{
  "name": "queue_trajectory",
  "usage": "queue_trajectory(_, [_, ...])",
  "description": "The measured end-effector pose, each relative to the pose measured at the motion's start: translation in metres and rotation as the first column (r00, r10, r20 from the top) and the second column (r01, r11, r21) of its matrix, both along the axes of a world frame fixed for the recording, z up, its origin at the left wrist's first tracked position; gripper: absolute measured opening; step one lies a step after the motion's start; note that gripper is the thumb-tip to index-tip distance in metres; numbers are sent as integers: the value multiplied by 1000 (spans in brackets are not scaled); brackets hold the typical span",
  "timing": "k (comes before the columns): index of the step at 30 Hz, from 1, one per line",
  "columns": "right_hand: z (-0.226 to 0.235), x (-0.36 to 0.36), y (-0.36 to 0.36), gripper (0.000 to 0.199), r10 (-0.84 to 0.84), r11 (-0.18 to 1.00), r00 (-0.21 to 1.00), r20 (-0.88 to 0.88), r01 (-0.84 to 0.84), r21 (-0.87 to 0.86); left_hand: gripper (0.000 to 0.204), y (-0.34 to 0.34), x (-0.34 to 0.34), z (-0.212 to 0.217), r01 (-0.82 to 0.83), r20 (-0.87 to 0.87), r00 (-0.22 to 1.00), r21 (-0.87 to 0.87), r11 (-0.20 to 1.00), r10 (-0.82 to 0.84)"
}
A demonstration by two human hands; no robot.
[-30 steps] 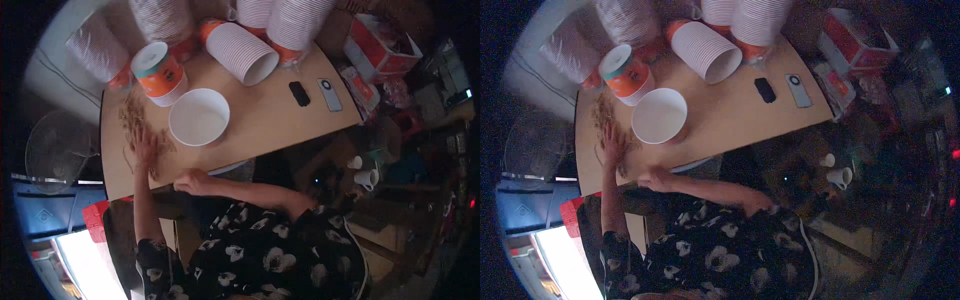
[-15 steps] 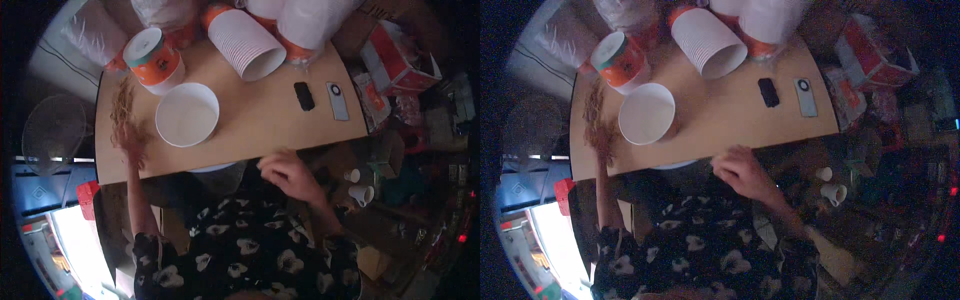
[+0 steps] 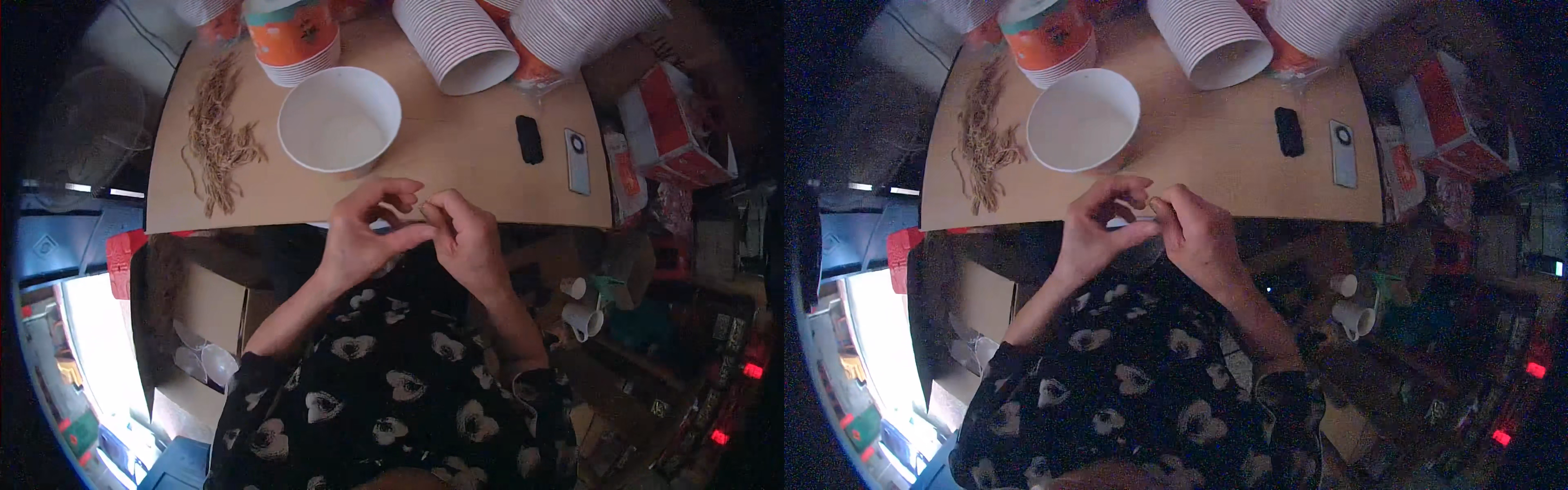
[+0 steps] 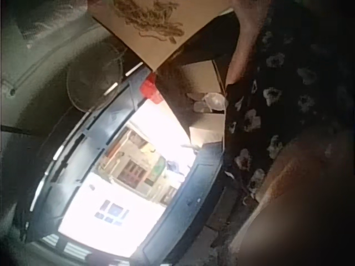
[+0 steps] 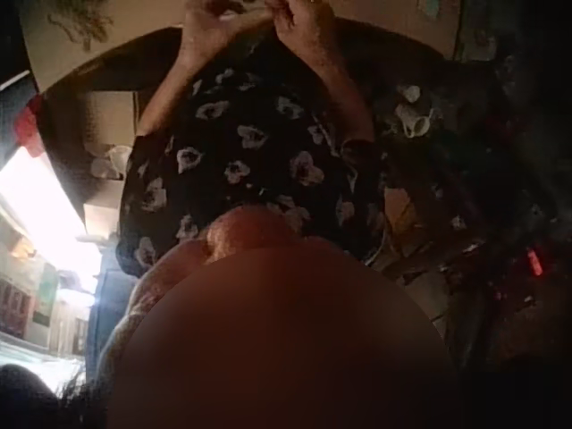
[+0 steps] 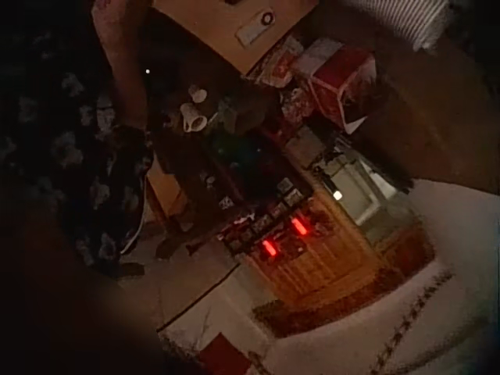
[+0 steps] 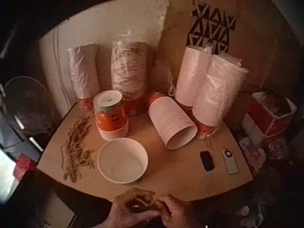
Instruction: Tying rubber bands around paper bowls for packaging.
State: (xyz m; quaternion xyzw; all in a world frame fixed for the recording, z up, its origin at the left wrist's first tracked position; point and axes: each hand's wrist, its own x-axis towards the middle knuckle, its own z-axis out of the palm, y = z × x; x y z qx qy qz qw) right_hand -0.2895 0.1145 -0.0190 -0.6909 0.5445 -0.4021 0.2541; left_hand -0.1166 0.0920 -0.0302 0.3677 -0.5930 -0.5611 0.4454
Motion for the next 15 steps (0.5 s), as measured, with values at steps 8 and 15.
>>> queue_trajectory(8, [-13,36,18,10,58,998,990,-126,-62,-26,12,12,33,-23,-57,-161,984,87,995,70])
queue_trajectory(15, [-36,57,33,8,29,982,923,384,-98,161,12,35,57,-39,-69,-176,978,251,965,115])
